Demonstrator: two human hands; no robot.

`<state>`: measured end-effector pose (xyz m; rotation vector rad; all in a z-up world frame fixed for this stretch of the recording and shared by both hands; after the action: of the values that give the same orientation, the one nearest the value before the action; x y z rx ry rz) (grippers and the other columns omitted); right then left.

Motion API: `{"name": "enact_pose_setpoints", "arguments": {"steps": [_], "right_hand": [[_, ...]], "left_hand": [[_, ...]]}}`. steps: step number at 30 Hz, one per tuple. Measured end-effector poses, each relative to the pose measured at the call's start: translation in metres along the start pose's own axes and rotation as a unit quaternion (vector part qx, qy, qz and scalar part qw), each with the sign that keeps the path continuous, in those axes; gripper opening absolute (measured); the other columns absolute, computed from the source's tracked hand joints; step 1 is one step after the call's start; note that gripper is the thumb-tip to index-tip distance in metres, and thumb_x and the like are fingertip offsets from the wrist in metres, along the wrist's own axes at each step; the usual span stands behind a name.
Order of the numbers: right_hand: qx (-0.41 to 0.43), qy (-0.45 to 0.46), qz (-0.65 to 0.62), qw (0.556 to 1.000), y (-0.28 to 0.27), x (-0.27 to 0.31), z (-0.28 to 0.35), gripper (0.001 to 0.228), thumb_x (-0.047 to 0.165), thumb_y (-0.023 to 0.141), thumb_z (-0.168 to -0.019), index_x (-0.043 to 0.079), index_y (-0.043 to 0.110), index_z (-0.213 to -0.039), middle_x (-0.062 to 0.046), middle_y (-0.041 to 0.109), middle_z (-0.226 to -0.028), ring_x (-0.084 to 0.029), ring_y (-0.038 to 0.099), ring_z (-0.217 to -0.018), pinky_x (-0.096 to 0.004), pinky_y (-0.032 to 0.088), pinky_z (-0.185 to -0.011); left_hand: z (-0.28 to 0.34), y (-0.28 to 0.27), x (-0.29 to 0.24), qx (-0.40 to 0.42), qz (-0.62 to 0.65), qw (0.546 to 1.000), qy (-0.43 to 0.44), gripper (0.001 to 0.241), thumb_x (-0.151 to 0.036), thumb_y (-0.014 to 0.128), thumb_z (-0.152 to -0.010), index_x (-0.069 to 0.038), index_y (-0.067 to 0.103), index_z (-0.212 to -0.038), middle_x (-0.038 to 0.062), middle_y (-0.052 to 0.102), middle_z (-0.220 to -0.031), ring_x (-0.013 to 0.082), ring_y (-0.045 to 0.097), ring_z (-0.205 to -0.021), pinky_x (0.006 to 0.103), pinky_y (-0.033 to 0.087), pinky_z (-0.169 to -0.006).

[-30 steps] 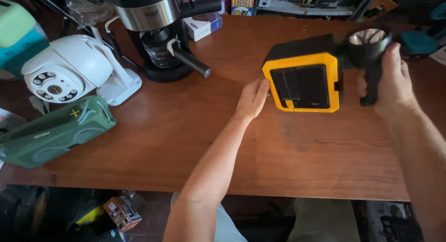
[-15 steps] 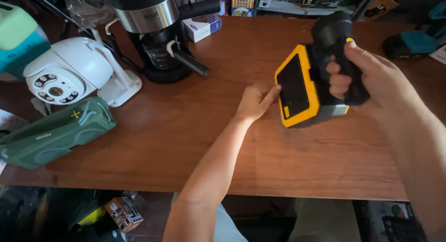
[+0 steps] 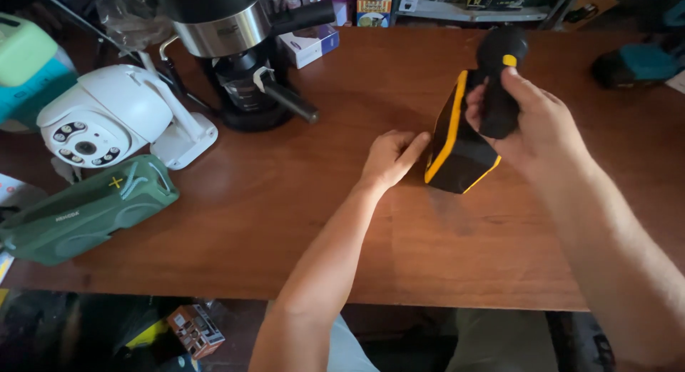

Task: Demonstrating the features and light modes of a multi-functional LED lantern

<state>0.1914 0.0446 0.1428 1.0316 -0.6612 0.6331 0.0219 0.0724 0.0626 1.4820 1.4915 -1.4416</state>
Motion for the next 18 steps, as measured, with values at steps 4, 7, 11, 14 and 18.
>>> {"name": "enact_pose_setpoints", "arguments": {"steps": [4, 7, 11, 14, 18], "right_hand": [[0.159, -0.046, 0.047, 0.985, 0.023, 0.007, 0.016, 0.039, 0.016, 0.057, -0.101, -0.013, 0.051, -0.127, -0.025, 0.064, -0.115, -0.032, 0.069, -0.105, -0.039, 0.059, -0.097], [0.164, -0.101, 0.134, 0.972, 0.005, 0.019, 0.021, 0.044, 0.022, 0.057, -0.1, -0.008, 0.057, -0.132, -0.025, 0.07, -0.12, -0.031, 0.073, -0.109, -0.039, 0.06, -0.099], [0.036, -0.235, 0.096, 0.967, -0.048, 0.041, 0.008, 0.024, 0.016, 0.063, -0.1, 0.005, 0.066, -0.122, -0.004, 0.067, -0.083, -0.013, 0.068, -0.073, -0.019, 0.058, -0.067], [0.023, -0.383, 0.114, 0.916, -0.088, 0.039, -0.019, 0.04, 0.02, 0.061, -0.097, 0.007, 0.051, -0.133, -0.006, 0.063, -0.098, -0.014, 0.059, -0.081, -0.027, 0.051, -0.076], [0.232, -0.42, 0.218, 0.85, -0.083, -0.008, -0.044, 0.117, 0.039, 0.081, -0.078, 0.027, 0.006, -0.167, -0.019, 0.039, -0.163, -0.033, 0.043, -0.148, -0.049, 0.039, -0.122]], "left_hand": [[-0.002, -0.001, 0.003, -0.003, -0.034, 0.999, 0.003, 0.05, -0.048, 0.047, -0.098, -0.012, 0.053, -0.064, 0.0, 0.055, -0.061, 0.0189, 0.056, -0.072, 0.0331, 0.042, -0.069], [0.0, -0.001, 0.006, -0.005, -0.011, 1.0, 0.007, 0.05, -0.047, 0.047, -0.1, -0.014, 0.041, -0.063, -0.002, 0.044, -0.059, 0.0162, 0.05, -0.071, 0.0312, 0.038, -0.068], [0.002, -0.007, 0.004, -0.026, 0.038, 0.999, 0.017, 0.052, -0.044, 0.05, -0.102, -0.014, 0.043, -0.059, -0.002, 0.055, -0.058, 0.0126, 0.052, -0.069, 0.0302, 0.04, -0.068], [0.002, -0.009, 0.005, -0.027, 0.027, 0.999, 0.02, 0.052, -0.039, 0.05, -0.103, -0.014, 0.04, -0.06, -0.002, 0.049, -0.057, 0.0123, 0.047, -0.063, 0.031, 0.038, -0.067], [-0.006, -0.005, 0.052, -0.015, 0.035, 0.999, 0.008, 0.043, -0.041, 0.057, -0.105, -0.011, 0.071, -0.076, 0.017, 0.067, -0.082, 0.0296, 0.07, -0.086, 0.042, 0.055, -0.079]]}}
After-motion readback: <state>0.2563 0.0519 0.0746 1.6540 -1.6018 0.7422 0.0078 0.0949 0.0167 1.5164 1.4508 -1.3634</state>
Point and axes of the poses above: each hand's wrist, its own z-axis away from the middle knuckle, its own y-axis out of the palm, x = y × z, the point moved 10 cm from there along -z, towards the middle knuckle
